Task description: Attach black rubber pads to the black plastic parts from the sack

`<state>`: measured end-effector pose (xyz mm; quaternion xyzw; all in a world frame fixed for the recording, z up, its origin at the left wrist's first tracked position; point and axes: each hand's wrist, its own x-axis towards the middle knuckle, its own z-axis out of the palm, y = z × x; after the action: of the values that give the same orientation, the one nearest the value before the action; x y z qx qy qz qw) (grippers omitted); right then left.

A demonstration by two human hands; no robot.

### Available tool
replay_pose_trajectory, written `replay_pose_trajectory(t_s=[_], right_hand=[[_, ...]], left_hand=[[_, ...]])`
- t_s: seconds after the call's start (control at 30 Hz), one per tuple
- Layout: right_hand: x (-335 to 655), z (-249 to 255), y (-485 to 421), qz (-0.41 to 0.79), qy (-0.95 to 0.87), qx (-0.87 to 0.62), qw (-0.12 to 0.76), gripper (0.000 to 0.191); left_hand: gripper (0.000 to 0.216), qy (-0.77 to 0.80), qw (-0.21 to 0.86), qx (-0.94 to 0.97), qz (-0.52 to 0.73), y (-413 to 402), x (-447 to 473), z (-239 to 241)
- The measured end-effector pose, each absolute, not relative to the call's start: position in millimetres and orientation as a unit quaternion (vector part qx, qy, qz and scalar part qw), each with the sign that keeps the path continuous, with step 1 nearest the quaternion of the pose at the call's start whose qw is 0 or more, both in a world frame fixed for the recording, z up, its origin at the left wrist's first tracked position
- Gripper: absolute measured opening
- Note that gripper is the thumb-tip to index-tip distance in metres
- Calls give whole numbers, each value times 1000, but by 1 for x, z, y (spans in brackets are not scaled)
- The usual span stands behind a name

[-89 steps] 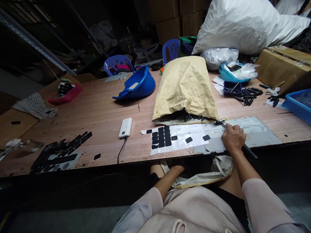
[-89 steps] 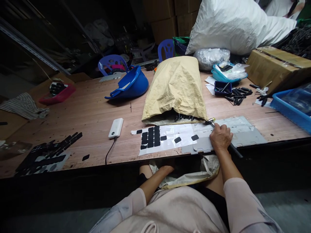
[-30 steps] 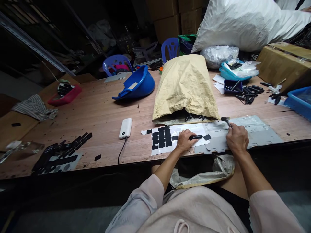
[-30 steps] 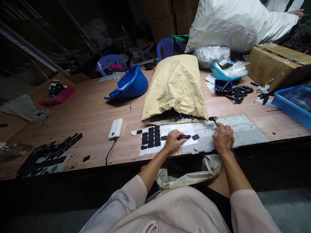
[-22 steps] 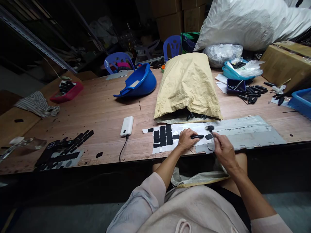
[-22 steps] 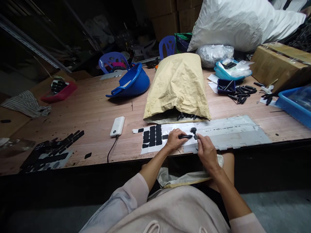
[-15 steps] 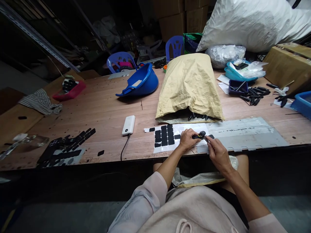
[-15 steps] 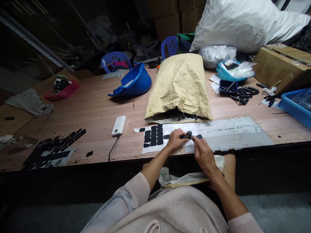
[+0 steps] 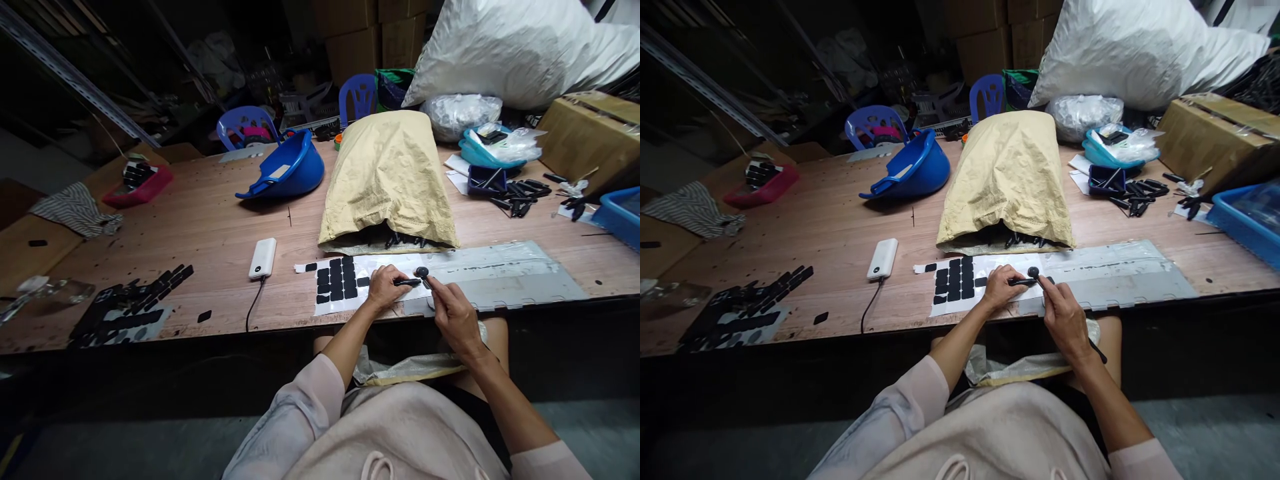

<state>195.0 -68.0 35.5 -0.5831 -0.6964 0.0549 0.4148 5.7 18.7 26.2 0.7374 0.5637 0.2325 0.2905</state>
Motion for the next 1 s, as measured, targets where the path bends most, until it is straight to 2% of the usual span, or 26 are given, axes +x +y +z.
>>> replay_pose_trajectory(t_s=[0.23, 0.47, 0.6, 0.77, 1.0], right_hand=[[200, 27, -73, 77, -693, -624, 353, 44], [220, 40, -58, 28, -652, -644, 398, 43], [259, 35, -38, -54, -610, -722, 324, 39], [293, 15, -19, -94, -608, -748, 248, 34], [280, 13, -7, -95, -604, -761, 217, 32]], left_hand=[[16, 565, 286, 734, 248, 17, 7, 25], [16, 557, 283, 743, 241, 18, 6, 25], [17, 551, 286, 749, 231, 19, 4, 25], [13, 546, 300, 747, 232, 19, 2, 26], [23, 543, 310, 750, 217, 17, -2, 31]])
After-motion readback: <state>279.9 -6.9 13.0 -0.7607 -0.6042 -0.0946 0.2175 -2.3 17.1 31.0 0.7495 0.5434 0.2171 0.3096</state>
